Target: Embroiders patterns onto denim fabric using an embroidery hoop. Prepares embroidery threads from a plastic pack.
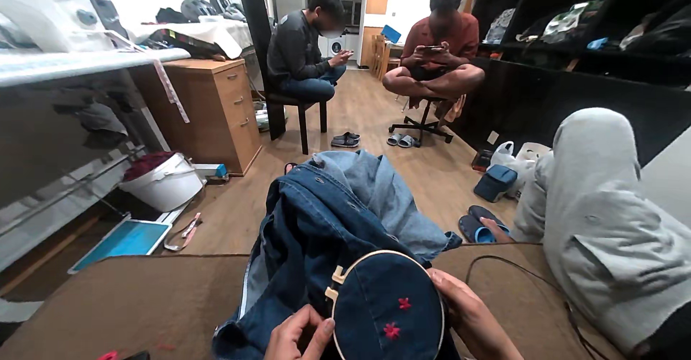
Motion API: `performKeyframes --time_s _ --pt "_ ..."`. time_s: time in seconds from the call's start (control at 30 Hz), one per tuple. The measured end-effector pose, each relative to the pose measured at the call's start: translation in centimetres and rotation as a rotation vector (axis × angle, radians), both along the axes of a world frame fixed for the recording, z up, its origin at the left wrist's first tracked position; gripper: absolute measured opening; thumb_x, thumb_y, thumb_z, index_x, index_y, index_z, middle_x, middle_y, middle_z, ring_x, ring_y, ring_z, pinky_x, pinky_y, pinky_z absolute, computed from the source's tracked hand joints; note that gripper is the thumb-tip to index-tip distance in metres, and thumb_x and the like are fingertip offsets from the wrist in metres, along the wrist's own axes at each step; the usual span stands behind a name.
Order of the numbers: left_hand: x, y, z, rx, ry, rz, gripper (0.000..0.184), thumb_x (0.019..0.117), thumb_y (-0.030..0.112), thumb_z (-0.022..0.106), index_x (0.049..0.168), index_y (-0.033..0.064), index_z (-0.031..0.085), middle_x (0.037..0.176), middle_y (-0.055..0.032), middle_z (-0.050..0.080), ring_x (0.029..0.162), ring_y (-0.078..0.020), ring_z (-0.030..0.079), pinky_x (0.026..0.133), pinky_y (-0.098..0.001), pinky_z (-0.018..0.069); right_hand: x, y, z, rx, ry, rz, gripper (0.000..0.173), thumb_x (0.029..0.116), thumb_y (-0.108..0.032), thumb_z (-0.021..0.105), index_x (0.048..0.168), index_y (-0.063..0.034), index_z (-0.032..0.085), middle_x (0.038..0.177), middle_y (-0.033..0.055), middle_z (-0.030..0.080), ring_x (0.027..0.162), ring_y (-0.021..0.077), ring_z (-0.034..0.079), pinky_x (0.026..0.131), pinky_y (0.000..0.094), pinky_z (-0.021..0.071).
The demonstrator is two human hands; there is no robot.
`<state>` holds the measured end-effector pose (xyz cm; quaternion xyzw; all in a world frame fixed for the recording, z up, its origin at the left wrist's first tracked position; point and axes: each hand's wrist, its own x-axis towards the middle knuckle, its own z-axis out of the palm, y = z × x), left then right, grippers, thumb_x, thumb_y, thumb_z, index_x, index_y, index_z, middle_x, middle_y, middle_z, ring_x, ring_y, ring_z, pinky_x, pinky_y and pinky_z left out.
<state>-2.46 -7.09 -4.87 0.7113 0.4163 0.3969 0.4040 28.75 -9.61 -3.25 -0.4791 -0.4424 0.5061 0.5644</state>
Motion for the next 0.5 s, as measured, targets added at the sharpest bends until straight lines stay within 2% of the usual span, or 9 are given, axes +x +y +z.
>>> performKeyframes --time_s 0.1,0.3,0.4,0.5 --pt "0.0 -0.1 -0.1 -0.006 -0.003 0.012 0.026 0.0994 0.021 0.064 0.092 -0.0026 0.070 0.079 -0.0079 0.069 0.073 -0.0095 0.066 0.071 -0.0295 0.0559 -0.4 0.0 0.1 0.024 -0.033 -0.057 0.024 0.1024 -0.023 0.047 0.095 -0.0155 0.068 0.083 -0.0056 0.071 0.076 0.0023 0.067 0.069 0.0219 0.0567" --pt "0.0 -0.1 -0.1 0.020 0.012 0.006 0.025 0.0996 0.019 0.063 0.092 -0.0020 0.075 0.087 -0.0101 0.074 0.080 -0.0110 0.070 0.078 -0.0308 0.0585 -1.0 -0.1 -0.4 0.070 -0.008 -0.109 0.024 0.1032 -0.019 0.046 0.093 -0.0141 0.067 0.080 -0.0053 0.070 0.072 0.0018 0.066 0.068 0.0210 0.0565" --pt "0.1 0.0 -0.3 0.060 0.020 0.007 0.027 0.1002 0.018 0.062 0.090 -0.0018 0.076 0.087 -0.0101 0.074 0.083 -0.0116 0.070 0.082 -0.0316 0.0576 -2.6 -0.3 -1.0 0.108 -0.003 -0.265 0.027 0.1035 -0.015 0.042 0.091 -0.0107 0.066 0.079 -0.0043 0.069 0.072 0.0030 0.066 0.070 0.0224 0.0575" --pt "0.4 0.2 -0.3 0.098 0.058 0.031 0.029 0.1013 0.016 0.058 0.090 -0.0025 0.076 0.085 -0.0112 0.073 0.081 -0.0135 0.069 0.079 -0.0326 0.0559 -5.2 -0.6 -1.0 0.173 -0.025 -0.461 0.026 0.1062 -0.010 0.036 0.095 -0.0072 0.060 0.077 -0.0062 0.067 0.071 0.0008 0.066 0.070 0.0204 0.0582"
